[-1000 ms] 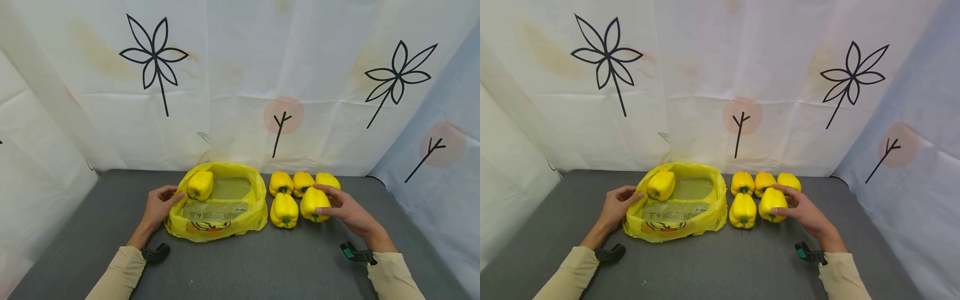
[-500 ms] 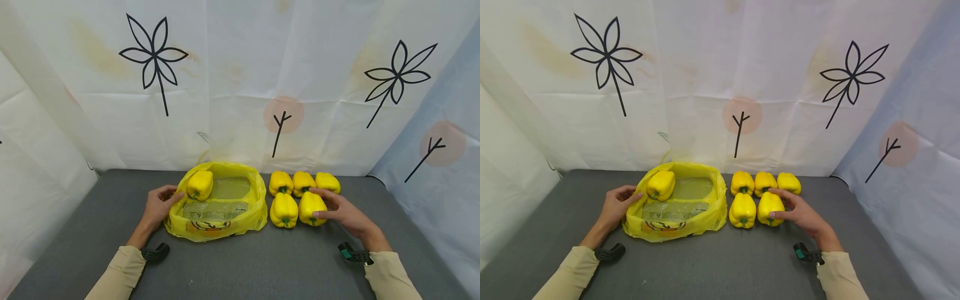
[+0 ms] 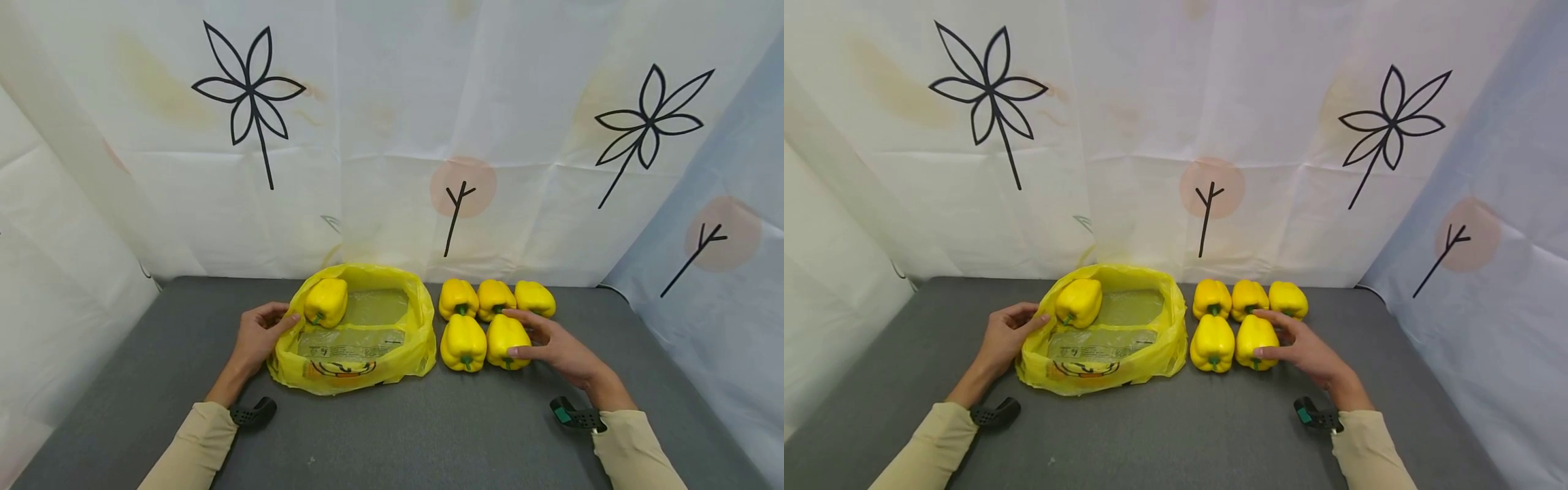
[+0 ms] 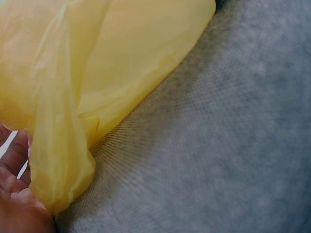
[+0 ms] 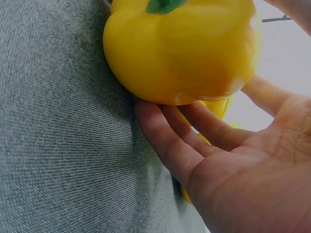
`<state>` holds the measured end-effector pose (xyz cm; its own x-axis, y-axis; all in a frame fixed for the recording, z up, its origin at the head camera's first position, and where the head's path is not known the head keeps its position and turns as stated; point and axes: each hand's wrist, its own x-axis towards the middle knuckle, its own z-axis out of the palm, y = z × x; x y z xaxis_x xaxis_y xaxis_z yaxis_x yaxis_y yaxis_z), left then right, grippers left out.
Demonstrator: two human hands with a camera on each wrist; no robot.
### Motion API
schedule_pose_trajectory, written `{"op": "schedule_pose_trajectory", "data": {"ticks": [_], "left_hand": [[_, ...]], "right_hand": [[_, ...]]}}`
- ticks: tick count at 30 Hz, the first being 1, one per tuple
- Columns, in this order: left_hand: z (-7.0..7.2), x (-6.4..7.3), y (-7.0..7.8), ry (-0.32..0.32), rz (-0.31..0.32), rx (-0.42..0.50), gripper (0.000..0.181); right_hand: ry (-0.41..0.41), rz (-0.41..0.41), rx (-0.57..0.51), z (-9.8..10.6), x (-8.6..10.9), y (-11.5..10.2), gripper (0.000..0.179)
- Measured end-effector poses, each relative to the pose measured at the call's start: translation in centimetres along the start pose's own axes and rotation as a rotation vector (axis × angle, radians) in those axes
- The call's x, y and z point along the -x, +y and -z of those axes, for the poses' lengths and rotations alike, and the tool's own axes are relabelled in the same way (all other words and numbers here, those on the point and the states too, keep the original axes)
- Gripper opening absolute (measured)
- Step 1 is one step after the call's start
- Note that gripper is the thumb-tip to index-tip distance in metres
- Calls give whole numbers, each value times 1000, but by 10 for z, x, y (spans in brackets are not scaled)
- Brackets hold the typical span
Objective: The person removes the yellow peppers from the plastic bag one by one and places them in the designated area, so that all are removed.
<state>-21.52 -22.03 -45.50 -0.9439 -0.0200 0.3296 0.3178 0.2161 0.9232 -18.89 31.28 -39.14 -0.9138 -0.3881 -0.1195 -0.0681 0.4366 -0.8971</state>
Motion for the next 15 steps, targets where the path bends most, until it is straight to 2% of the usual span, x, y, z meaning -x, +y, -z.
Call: {"op": "schedule_pose_trajectory", "data": {"ticks": [15], "left_hand": [[1, 0, 0, -3, -10, 0, 24]], "right_hand": [[-2, -10, 14, -1, -1, 0, 79]]}}
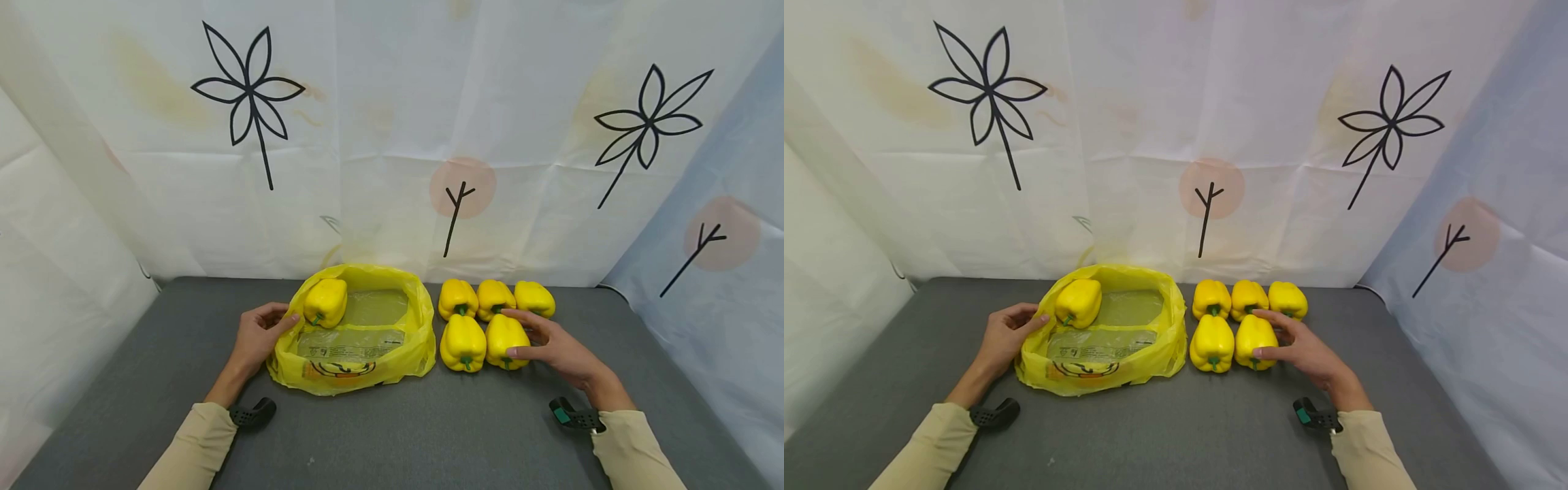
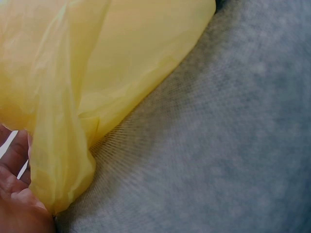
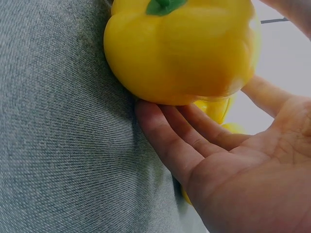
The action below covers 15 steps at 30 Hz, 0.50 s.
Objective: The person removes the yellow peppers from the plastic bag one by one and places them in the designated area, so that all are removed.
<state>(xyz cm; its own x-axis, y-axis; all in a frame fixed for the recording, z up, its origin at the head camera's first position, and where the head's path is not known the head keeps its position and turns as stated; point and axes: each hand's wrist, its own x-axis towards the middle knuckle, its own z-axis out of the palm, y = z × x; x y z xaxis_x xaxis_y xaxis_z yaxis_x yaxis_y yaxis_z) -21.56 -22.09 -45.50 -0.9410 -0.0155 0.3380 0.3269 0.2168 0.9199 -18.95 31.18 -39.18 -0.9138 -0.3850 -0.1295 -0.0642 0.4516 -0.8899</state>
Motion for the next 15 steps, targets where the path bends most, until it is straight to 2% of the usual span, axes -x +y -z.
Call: {"op": "schedule_pose_trajectory", "data": {"ticks": [15], "left_hand": [[0, 0, 1, 3, 2, -2, 24]], "right_hand": [[-7, -10, -34, -1, -1, 2, 81]]}}
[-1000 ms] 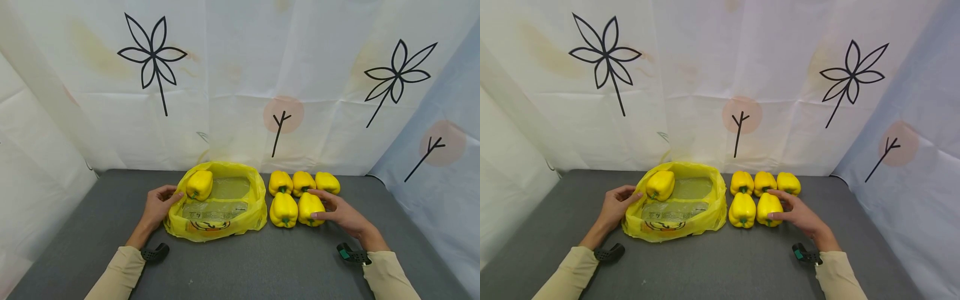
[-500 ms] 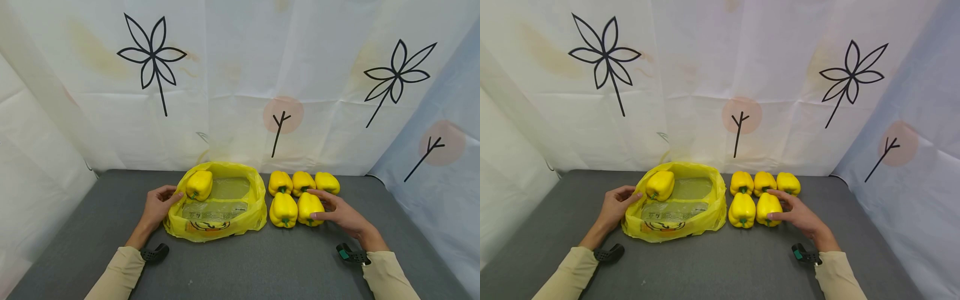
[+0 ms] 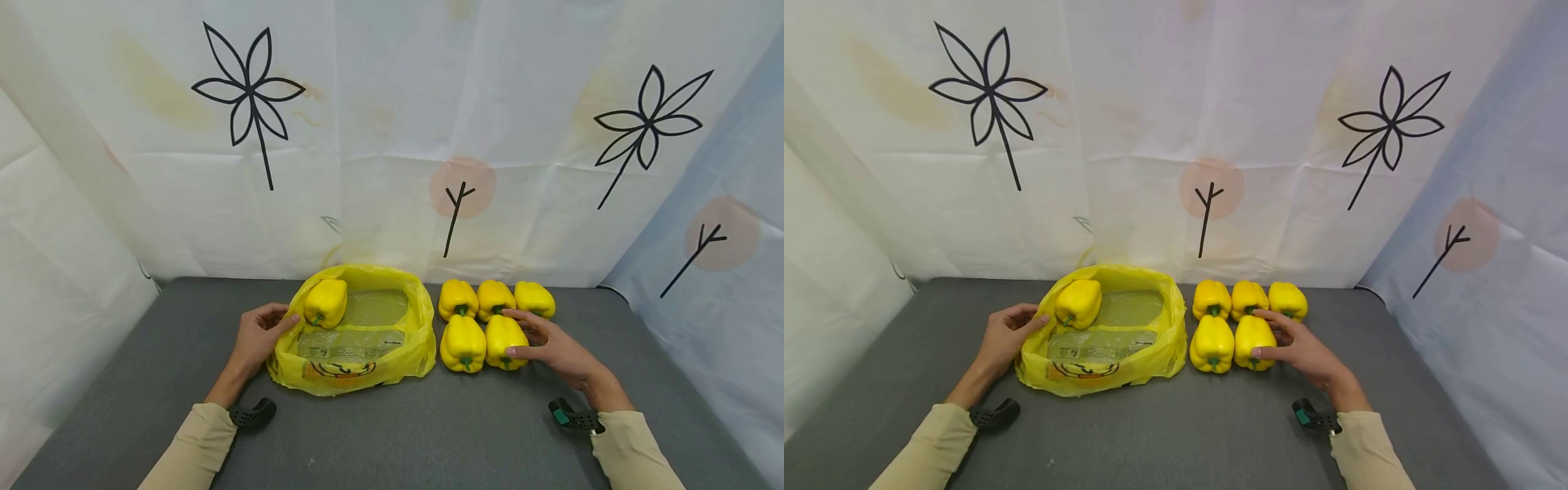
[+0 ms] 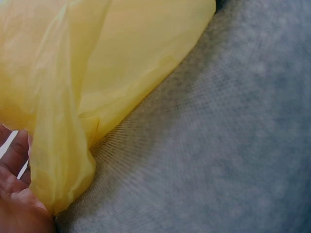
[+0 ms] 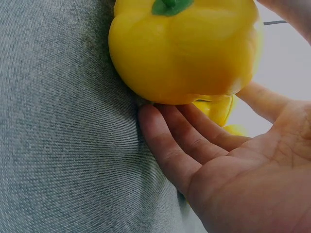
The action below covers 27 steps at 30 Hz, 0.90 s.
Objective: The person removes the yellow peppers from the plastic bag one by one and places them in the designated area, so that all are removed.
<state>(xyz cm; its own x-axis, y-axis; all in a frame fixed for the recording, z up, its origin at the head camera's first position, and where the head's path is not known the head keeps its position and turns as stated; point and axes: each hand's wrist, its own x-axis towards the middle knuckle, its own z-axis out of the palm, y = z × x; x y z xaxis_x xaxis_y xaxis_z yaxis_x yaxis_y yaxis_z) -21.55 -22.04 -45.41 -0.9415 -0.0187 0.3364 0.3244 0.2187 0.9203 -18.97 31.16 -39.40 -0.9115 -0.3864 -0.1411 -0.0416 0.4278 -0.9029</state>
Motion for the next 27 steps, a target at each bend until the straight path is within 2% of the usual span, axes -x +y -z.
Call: {"op": "schedule_pose_trajectory", "data": {"ticks": [27], "left_hand": [[0, 0, -2, -1, 16, -12, 25]], "right_hand": [[20, -6, -4, 3, 0, 3, 78]]}}
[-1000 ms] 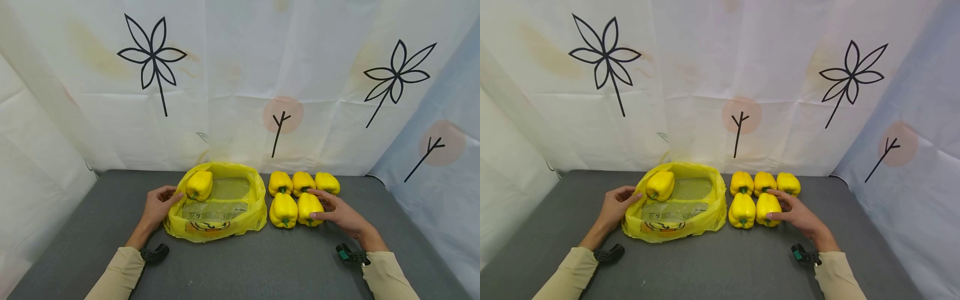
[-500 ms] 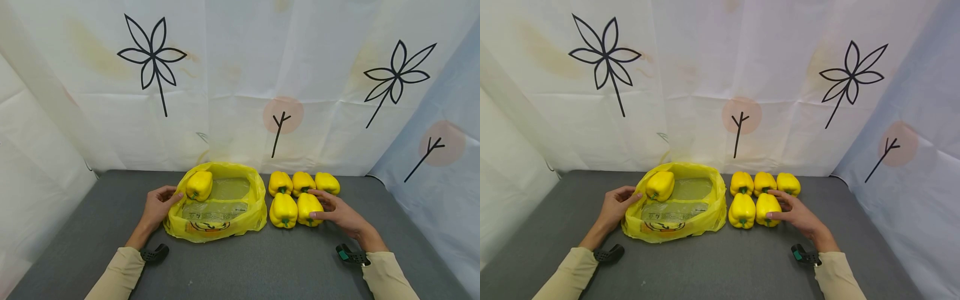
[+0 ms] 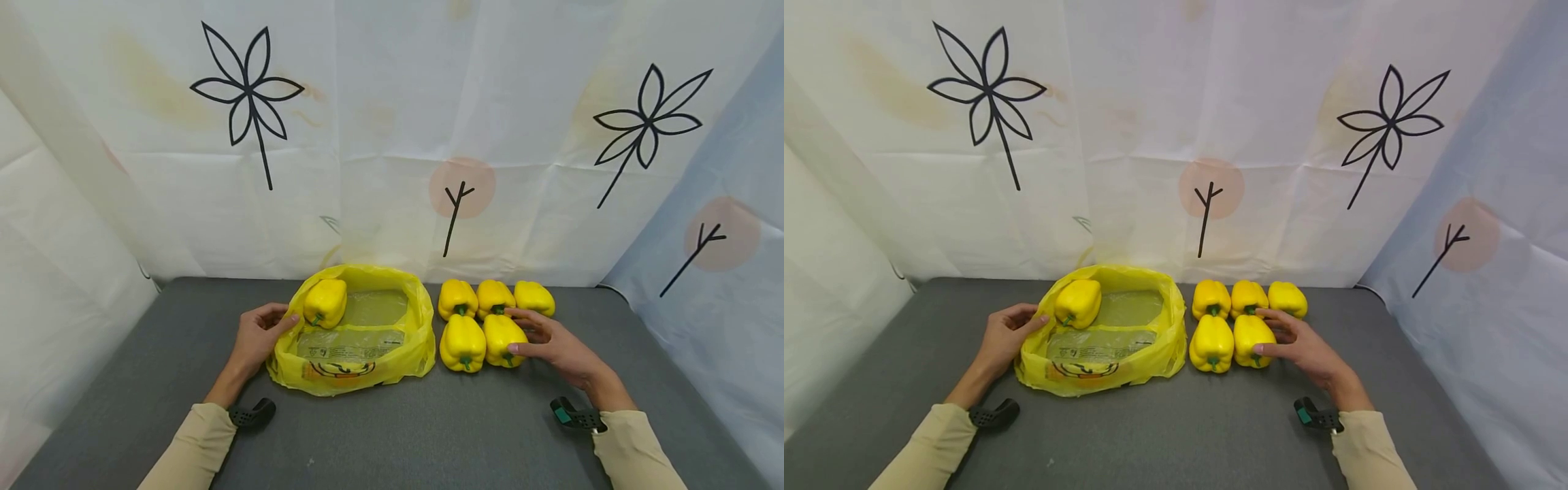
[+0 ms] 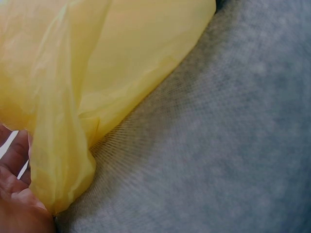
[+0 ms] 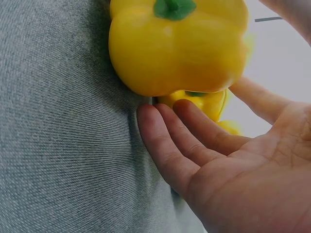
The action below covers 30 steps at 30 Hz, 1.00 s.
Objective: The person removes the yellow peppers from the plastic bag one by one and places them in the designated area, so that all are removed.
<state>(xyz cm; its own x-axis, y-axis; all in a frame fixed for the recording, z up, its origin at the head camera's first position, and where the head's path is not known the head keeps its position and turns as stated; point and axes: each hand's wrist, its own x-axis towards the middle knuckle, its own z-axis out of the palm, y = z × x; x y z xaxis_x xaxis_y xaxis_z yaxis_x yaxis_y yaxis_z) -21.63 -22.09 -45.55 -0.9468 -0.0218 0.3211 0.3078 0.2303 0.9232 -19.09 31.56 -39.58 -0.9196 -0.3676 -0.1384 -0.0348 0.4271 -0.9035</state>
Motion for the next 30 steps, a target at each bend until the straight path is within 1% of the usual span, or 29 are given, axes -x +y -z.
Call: {"op": "schedule_pose_trajectory", "data": {"ticks": [11, 18, 25, 30], "left_hand": [[0, 1, 0, 1, -13, 3, 24], [0, 1, -1, 0, -22, -4, 23], [1, 1, 0, 1, -10, 2, 24], [1, 0, 1, -2, -12, 20, 24]], "right_hand": [[23, -2, -5, 3, 5, -9, 74], [32, 64, 12, 5, 11, -19, 71], [55, 75, 24, 9, 12, -35, 69], [67, 90, 40, 9, 12, -46, 67]]}}
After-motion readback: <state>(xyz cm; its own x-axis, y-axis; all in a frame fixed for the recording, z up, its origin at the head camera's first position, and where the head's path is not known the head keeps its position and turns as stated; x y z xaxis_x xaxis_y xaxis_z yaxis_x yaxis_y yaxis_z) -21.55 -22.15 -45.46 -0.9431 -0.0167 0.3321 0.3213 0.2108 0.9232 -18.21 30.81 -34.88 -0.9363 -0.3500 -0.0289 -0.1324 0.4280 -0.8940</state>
